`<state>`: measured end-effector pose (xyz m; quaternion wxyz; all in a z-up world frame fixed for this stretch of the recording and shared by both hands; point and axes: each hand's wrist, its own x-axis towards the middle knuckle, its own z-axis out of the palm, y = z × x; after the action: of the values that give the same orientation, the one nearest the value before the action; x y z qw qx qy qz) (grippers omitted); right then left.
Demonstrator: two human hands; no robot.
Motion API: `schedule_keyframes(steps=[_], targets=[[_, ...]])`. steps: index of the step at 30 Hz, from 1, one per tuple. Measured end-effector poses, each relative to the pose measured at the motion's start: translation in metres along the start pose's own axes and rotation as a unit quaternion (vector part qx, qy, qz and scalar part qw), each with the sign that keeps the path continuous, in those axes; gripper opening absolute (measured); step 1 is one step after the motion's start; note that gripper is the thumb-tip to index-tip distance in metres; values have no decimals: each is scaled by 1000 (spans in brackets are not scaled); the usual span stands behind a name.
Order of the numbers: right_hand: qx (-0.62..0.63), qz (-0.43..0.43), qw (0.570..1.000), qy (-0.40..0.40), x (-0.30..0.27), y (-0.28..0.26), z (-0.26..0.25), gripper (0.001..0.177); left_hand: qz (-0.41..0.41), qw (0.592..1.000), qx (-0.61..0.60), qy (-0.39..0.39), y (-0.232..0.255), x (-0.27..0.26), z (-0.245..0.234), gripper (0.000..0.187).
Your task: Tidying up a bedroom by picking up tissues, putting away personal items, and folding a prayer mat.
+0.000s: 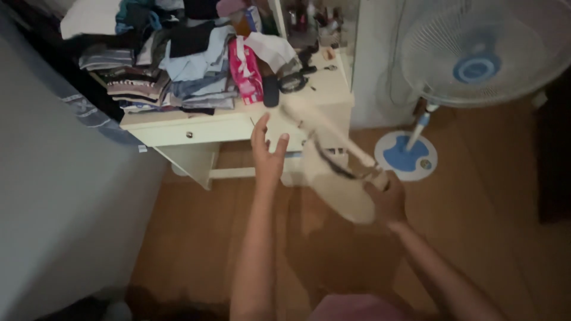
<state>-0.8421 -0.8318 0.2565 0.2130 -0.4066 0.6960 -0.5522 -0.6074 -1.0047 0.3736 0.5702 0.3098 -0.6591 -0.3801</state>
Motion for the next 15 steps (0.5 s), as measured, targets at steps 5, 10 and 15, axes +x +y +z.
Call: schedule_keyframes(steps=[5,10,15], targets=[[54,-81,990,106,120,-13,34,30,-40,998,-5,53,-74,44,24,59],[24,-124,969,211,255,5,71,35,-37,997,31,64,-126,56,31,43],[-48,-159,952,255,369,50,128,39,-94,989,-14,111,-156,57,34,36]])
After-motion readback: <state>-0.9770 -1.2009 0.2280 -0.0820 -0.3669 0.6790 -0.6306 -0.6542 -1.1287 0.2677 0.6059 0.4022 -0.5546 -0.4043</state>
